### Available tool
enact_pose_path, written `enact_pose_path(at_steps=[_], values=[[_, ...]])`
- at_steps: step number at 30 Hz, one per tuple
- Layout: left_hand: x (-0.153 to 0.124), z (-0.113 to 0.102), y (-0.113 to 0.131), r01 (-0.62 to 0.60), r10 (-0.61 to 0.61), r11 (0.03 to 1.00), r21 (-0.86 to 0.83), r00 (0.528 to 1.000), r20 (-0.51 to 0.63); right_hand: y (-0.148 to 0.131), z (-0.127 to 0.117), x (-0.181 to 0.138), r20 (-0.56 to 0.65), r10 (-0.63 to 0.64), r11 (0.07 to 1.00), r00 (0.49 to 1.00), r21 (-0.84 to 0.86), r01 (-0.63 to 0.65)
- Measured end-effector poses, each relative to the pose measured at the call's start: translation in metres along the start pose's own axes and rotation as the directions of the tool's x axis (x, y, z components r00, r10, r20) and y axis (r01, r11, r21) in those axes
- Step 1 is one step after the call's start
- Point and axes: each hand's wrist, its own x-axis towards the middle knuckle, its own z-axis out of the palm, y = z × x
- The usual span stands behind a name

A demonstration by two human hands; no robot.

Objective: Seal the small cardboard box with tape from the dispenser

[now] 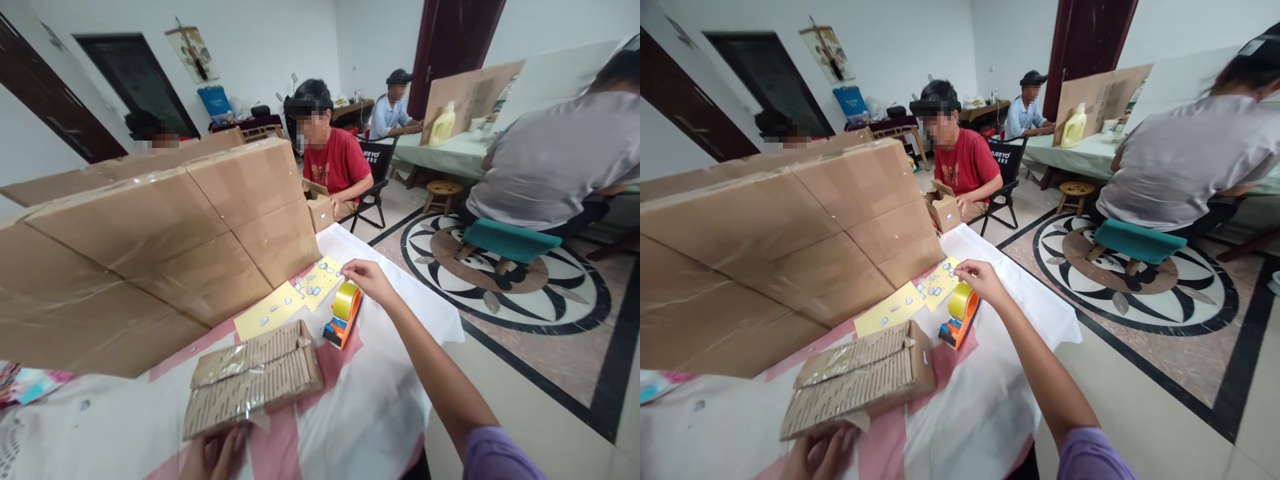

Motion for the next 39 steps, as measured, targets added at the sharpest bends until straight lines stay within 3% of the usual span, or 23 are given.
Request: enact_pose_path(at_steps=[3,5,8,11,15,20,26,29,35,39], values=[[0.009,-0.010,-0.003,-0.111,0.114,0.992,0.060,0.992,-0.048,-0.022,0.016,-0.058,0.030,0.144,0.932,0.989,0.331,-0.146],[0.013,-0.012,-0.011,-0.104,0.113,0.990,0.094,0.989,-0.100,-0.029,0.033,-0.086,0.114,0.207,0.883,0.972,0.406,-0.236],[0.012,-0.009,-0.023,-0.099,0.110,0.987,0.122,0.990,-0.084,-0.028,0.060,-0.111,0.202,0.244,0.858,0.949,0.412,-0.308],[0.010,-0.004,-0.015,-0.176,0.172,0.984,-0.032,0.979,-0.105,-0.022,0.082,-0.123,0.244,0.246,0.856,0.938,0.400,-0.329],[0.014,0.000,0.021,-0.280,0.221,0.894,-0.349,0.955,-0.201,-0.019,0.103,-0.126,0.296,0.232,0.850,0.927,0.402,-0.341],[0.024,-0.002,0.063,-0.133,0.055,0.748,-0.650,0.989,-0.139,-0.014,0.121,-0.127,0.251,0.232,0.858,0.940,0.402,-0.320],[0.028,0.006,0.072,0.036,-0.076,0.718,-0.696,0.997,-0.027,-0.008,0.130,-0.132,0.189,0.222,0.892,0.957,0.357,-0.277],[0.029,0.010,0.072,0.051,-0.102,0.707,-0.705,0.994,-0.031,-0.009,0.133,-0.136,0.158,0.243,0.872,0.957,0.398,-0.287],[0.027,0.016,0.079,0.021,-0.106,0.707,-0.707,0.991,-0.077,-0.020,0.153,-0.158,-0.081,0.352,0.856,0.932,0.430,-0.286],[0.028,0.018,0.078,0.021,-0.106,0.713,-0.701,0.991,-0.079,-0.027,0.166,-0.172,-0.060,0.411,0.795,0.909,0.512,-0.325]])
